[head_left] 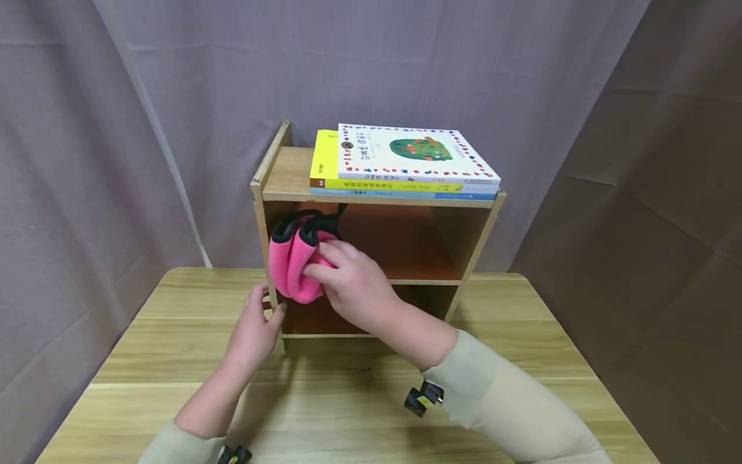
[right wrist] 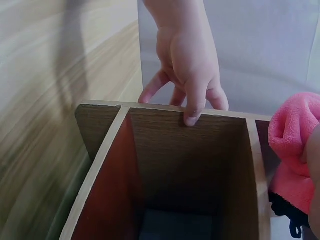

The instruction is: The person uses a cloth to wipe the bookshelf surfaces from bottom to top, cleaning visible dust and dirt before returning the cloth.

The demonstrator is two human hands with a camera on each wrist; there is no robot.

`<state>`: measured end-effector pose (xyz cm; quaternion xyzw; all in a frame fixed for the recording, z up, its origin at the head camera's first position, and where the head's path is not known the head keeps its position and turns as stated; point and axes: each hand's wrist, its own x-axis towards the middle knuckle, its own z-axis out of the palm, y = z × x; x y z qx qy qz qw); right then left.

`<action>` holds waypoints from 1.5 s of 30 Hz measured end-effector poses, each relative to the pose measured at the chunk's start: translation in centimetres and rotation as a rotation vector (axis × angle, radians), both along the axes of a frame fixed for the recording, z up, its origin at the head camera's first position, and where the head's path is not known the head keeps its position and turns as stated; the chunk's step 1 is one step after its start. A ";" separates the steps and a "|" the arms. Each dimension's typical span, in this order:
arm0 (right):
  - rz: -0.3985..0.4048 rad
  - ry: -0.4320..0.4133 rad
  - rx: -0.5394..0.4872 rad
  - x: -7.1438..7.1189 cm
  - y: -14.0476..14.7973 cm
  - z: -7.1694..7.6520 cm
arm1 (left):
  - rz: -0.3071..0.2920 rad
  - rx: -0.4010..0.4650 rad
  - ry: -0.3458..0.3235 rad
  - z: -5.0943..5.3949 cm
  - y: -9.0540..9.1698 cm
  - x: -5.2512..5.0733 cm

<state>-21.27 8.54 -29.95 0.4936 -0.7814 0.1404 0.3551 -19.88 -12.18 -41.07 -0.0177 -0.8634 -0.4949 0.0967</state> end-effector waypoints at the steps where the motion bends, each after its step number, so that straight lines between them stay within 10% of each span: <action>1: 0.005 -0.001 -0.001 0.1 0.2 0.1 | -0.001 0.000 0.001 0.0 0.0 -0.1; 13: 0.039 0.065 0.056 3.0 1.8 3.2 | -0.019 -0.015 0.022 -0.2 0.6 -0.4; 32: 0.231 0.190 -0.083 8.0 2.2 12.3 | -0.027 0.013 0.019 -0.2 1.0 -0.5; 45: 0.152 0.313 -0.090 4.9 1.3 18.6 | -0.009 0.002 -0.002 0.1 1.2 -0.5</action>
